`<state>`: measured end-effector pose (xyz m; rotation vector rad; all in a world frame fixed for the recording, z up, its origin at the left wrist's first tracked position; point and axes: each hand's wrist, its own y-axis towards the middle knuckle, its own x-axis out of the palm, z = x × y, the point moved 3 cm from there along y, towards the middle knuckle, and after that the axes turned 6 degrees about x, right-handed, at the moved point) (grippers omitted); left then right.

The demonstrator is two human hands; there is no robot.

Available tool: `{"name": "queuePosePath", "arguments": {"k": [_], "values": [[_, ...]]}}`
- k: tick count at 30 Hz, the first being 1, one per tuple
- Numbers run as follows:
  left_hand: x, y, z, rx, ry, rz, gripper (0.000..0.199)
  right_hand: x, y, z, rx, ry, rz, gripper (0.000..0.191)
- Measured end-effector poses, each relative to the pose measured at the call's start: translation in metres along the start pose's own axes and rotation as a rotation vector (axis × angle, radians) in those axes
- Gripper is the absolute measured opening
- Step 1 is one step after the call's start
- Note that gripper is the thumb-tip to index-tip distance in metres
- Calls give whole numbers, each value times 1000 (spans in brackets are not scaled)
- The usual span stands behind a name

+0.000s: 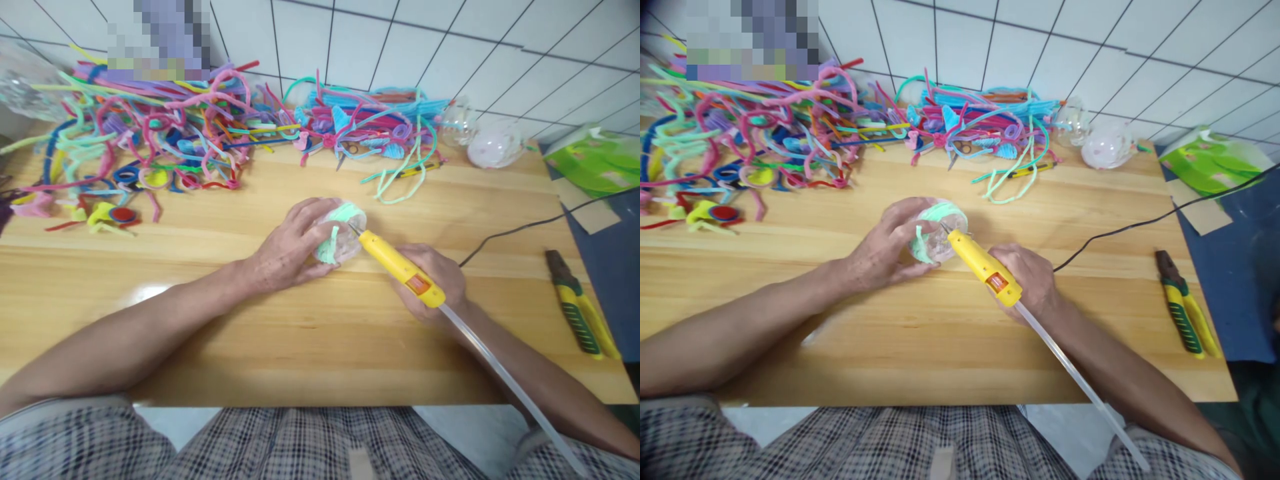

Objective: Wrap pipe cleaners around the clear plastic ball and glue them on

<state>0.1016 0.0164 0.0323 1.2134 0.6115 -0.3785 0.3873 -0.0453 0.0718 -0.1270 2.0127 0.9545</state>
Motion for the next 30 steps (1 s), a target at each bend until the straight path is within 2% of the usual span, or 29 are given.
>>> {"name": "queuePosePath", "arguments": {"k": [9,13,19,25,30], "values": [[0,0,1,-3,-9,-2,73,7,-6,8,10,60,79,35],[0,0,2,13,16,-6,70,2,-2,3,-1,0,29,32],[-2,2,2,1,29,-34,67,5,-4,5,79,23,-66,23],[-2,2,2,16,18,-11,73,8,-7,7,23,47,42,33],[1,0,1,-3,-1,-1,73,11,-7,9,-7,26,148,29]]}}
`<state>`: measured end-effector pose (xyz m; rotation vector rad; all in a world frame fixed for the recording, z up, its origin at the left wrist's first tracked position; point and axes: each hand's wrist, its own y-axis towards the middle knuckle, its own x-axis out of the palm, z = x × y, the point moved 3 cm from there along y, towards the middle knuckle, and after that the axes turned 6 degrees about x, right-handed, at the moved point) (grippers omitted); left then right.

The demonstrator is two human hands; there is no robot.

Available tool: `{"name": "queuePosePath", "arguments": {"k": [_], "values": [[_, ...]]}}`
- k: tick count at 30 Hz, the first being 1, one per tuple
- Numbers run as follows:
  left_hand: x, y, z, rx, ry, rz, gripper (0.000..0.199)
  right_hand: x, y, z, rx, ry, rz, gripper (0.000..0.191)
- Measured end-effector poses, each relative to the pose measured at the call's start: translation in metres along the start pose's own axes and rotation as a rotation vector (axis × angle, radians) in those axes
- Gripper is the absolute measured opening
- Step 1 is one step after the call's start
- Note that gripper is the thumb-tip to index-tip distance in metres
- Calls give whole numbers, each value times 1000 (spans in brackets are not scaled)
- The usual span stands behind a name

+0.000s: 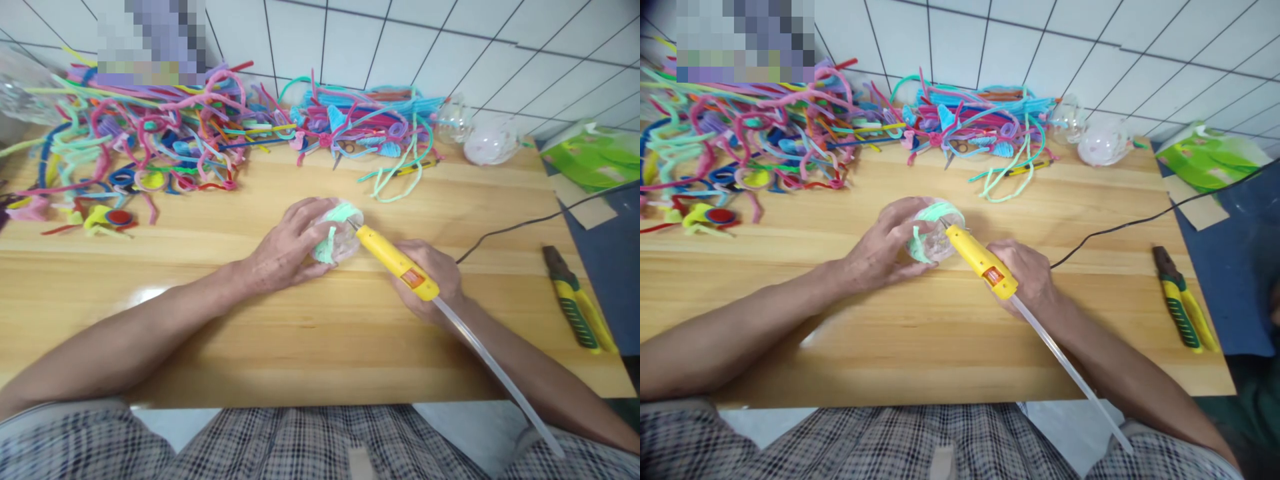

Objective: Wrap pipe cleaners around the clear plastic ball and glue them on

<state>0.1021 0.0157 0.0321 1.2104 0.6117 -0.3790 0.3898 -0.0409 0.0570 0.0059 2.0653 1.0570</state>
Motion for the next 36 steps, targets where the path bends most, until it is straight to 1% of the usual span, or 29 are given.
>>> {"name": "queuePosePath", "arguments": {"k": [4,7,10,15,18,22,29,33,36], "values": [[-1,0,0,0,5,4,74,1,-2,3,-19,-37,-2,26],[-1,0,0,-15,18,-9,75,1,-2,3,2,-25,-37,30],[-1,-1,-1,-20,15,-18,76,-2,2,-1,5,1,-41,33],[-1,-2,-1,-23,4,-24,75,-7,14,-12,-22,-25,-121,34],[-2,-2,-1,-20,11,-33,76,-8,15,-13,-28,-36,-111,31],[-3,-1,-1,9,24,-17,76,-8,11,-9,1,-14,-105,31],[-4,0,0,-15,37,-12,72,-10,13,-11,-43,-60,-88,24],[-3,0,0,-1,33,-15,72,-9,14,-10,-47,-43,-86,27],[-3,-1,-1,-17,25,-3,74,-9,12,-9,-28,-11,-88,33]]}}
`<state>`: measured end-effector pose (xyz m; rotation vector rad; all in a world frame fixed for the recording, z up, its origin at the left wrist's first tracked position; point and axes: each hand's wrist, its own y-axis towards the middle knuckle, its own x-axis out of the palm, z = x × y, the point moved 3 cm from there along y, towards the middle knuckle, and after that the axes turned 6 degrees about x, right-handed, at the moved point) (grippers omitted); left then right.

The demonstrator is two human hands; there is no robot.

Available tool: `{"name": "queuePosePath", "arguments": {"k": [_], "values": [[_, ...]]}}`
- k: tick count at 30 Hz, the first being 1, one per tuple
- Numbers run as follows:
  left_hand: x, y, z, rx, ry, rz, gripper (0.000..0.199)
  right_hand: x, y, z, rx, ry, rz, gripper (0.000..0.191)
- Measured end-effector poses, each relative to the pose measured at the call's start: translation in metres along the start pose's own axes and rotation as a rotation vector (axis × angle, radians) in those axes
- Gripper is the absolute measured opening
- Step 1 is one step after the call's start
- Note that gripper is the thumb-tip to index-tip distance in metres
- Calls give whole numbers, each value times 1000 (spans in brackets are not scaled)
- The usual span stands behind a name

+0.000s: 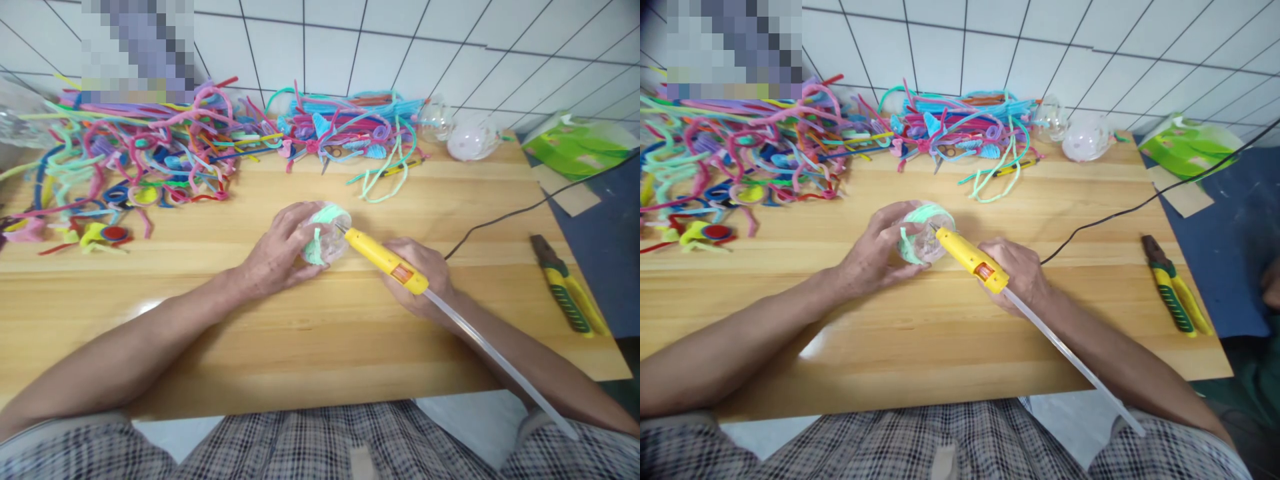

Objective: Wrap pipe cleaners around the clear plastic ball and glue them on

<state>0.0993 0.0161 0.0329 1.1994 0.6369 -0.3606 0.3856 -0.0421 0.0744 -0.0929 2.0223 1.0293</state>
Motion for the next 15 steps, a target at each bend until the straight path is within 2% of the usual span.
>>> {"name": "queuePosePath", "arguments": {"k": [8,15], "values": [[0,0,0,-1,-21,-2,75,4,-3,2,37,-18,-4,27],[1,-2,-1,8,-6,-16,70,-2,-2,-1,63,34,-7,31]]}}
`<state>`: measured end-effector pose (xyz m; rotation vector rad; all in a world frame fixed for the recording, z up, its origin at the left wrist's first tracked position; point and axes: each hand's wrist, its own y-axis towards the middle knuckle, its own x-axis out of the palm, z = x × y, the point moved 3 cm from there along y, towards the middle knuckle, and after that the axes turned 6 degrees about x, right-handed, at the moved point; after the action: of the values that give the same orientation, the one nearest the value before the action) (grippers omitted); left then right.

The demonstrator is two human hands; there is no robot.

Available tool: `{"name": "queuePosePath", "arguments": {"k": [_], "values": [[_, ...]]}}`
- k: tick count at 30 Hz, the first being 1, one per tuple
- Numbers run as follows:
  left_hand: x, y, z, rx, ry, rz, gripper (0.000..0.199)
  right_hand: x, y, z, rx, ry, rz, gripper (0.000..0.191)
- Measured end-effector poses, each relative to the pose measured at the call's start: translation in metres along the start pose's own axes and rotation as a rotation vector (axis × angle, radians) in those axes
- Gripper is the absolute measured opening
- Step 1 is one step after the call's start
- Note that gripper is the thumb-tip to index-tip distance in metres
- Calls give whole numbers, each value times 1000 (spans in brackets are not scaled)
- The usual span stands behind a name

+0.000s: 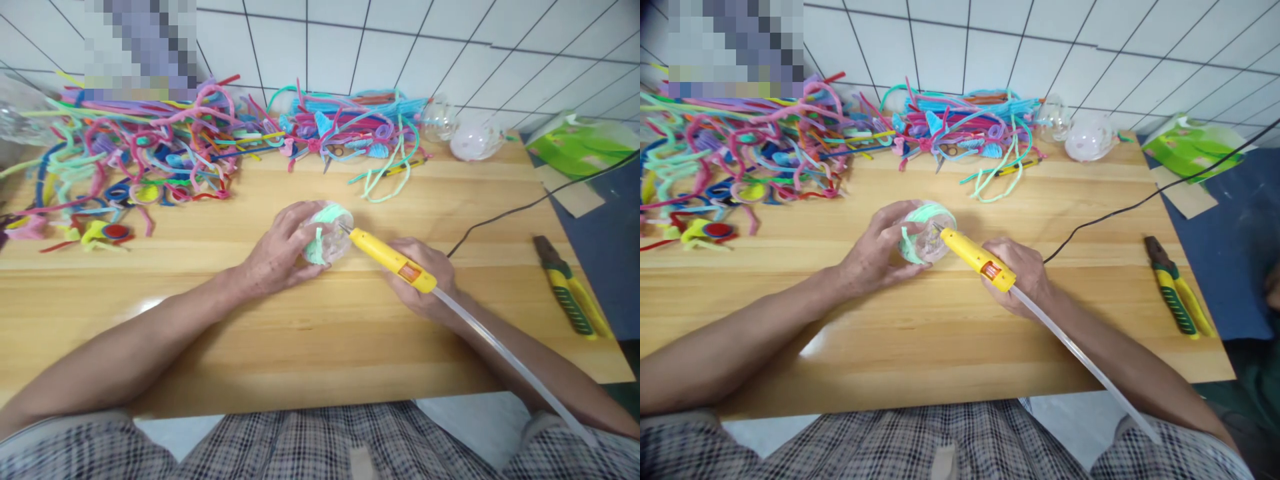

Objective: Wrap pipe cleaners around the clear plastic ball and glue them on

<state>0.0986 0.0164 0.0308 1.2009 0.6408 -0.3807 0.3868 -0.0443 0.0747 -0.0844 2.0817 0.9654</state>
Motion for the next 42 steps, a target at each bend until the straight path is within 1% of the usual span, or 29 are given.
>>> {"name": "queuePosePath", "arguments": {"k": [3,9,13,20,24,29,33,36,42], "values": [[0,1,1,-1,13,0,71,0,1,0,3,-21,-9,28],[-1,1,0,2,18,15,70,3,2,-1,-61,-52,14,25],[0,1,-1,25,15,1,75,5,1,1,-46,-60,15,28],[-1,1,1,-15,-26,8,76,3,1,-1,20,-71,-3,24],[-2,2,2,-15,-28,-20,76,1,-1,-1,4,-35,-12,26],[-4,3,3,-38,13,-39,73,1,1,1,-27,30,25,29],[-3,2,3,-39,9,-38,71,4,2,1,-2,43,17,33],[-2,3,3,-40,8,-16,70,7,1,1,6,34,28,33],[-3,4,3,1,7,-14,72,7,-6,5,44,16,63,35]]}}
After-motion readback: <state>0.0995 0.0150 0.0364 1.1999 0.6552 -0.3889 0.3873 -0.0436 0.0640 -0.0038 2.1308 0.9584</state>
